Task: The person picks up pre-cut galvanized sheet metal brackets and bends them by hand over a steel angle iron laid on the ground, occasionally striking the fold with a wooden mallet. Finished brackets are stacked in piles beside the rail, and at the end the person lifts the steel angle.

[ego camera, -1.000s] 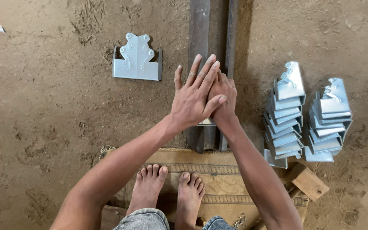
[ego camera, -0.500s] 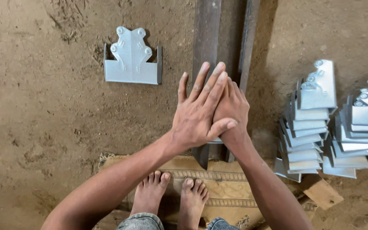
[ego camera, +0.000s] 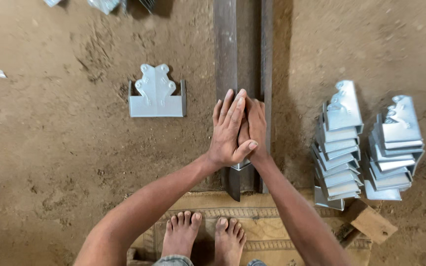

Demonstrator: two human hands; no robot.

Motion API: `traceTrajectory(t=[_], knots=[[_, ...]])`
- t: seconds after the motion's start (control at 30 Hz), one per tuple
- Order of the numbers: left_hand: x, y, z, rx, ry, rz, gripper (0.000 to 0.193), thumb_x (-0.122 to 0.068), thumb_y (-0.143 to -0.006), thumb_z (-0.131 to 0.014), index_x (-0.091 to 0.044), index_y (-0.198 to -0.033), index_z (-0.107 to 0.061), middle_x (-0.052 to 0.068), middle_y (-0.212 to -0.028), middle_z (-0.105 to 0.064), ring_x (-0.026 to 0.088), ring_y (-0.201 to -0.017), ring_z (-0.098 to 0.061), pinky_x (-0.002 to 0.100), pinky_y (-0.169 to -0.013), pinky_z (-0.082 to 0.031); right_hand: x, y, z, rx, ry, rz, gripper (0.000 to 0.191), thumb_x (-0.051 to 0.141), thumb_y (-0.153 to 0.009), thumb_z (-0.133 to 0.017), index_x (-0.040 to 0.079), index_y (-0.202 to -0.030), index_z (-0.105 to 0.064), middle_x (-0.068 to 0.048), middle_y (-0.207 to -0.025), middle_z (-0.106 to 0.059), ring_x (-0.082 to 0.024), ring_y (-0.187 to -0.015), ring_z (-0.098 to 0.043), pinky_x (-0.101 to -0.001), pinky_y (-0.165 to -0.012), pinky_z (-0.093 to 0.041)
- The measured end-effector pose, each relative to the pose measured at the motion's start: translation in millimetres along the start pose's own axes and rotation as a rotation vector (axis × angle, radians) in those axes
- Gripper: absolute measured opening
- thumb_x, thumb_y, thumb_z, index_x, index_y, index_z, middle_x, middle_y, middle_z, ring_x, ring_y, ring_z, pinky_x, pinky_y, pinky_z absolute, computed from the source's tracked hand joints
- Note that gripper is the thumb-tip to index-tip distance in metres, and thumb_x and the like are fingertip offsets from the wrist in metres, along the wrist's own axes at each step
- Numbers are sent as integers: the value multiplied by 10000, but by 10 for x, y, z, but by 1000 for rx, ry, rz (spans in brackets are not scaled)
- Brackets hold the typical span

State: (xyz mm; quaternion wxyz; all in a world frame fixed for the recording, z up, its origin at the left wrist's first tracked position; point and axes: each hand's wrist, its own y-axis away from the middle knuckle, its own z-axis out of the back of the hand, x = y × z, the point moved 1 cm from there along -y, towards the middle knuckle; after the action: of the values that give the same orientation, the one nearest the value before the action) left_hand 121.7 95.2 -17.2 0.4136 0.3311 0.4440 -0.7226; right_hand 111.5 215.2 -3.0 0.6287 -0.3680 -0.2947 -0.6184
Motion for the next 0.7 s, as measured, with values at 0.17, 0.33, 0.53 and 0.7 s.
traceTrajectory(t=[0.17, 0.33, 0.53, 0.7], knots=[[339, -262, 693, 113, -231, -186, 870, -570, -1054, -587, -81, -1673, -221, 123, -1762, -245, 329, -1626, -170, 481, -1331, -73, 328, 618, 113, -227, 194, -113, 575, 378, -1069, -499, 32, -1525, -430, -175, -1430, -572, -373, -1337, -498, -563, -1136, -360], [1128, -632, 1863, 404, -692, 150, 1283, -726, -622, -710, -165, -1662, -209, 159, -1735, -155, 388, -1621, -40, 591, -1315, -73, 544, 1329, 268, -79, 200, -168, 584, 299, -1039, -496, -3, -1531, -409, -266, -1462, -555, -390, -1332, -523, -577, -1071, -425], [1635, -684, 2057, 763, -1039, 536, 1477, -800, -279, -877, -426, -1574, -273, 25, -1740, 6, 403, -1572, 97, 786, -1147, -72, 396, 479, 1737, -265, -554, -738, 448, 288, -1086, -363, 93, -1436, -566, -145, -1146, -759, -271, -906, -779, -423, -681, -657], [1560, -647, 2157, 678, -947, 363, 1377, -752, -304, -899, -336, -1525, -419, 110, -1706, -185, 482, -1550, -16, 783, -1081, -130, 172, 239, 2031, 100, 283, -214, 390, 151, -1015, -614, 109, -1402, -614, -87, -1151, -795, -163, -980, -775, -289, -876, -594]])
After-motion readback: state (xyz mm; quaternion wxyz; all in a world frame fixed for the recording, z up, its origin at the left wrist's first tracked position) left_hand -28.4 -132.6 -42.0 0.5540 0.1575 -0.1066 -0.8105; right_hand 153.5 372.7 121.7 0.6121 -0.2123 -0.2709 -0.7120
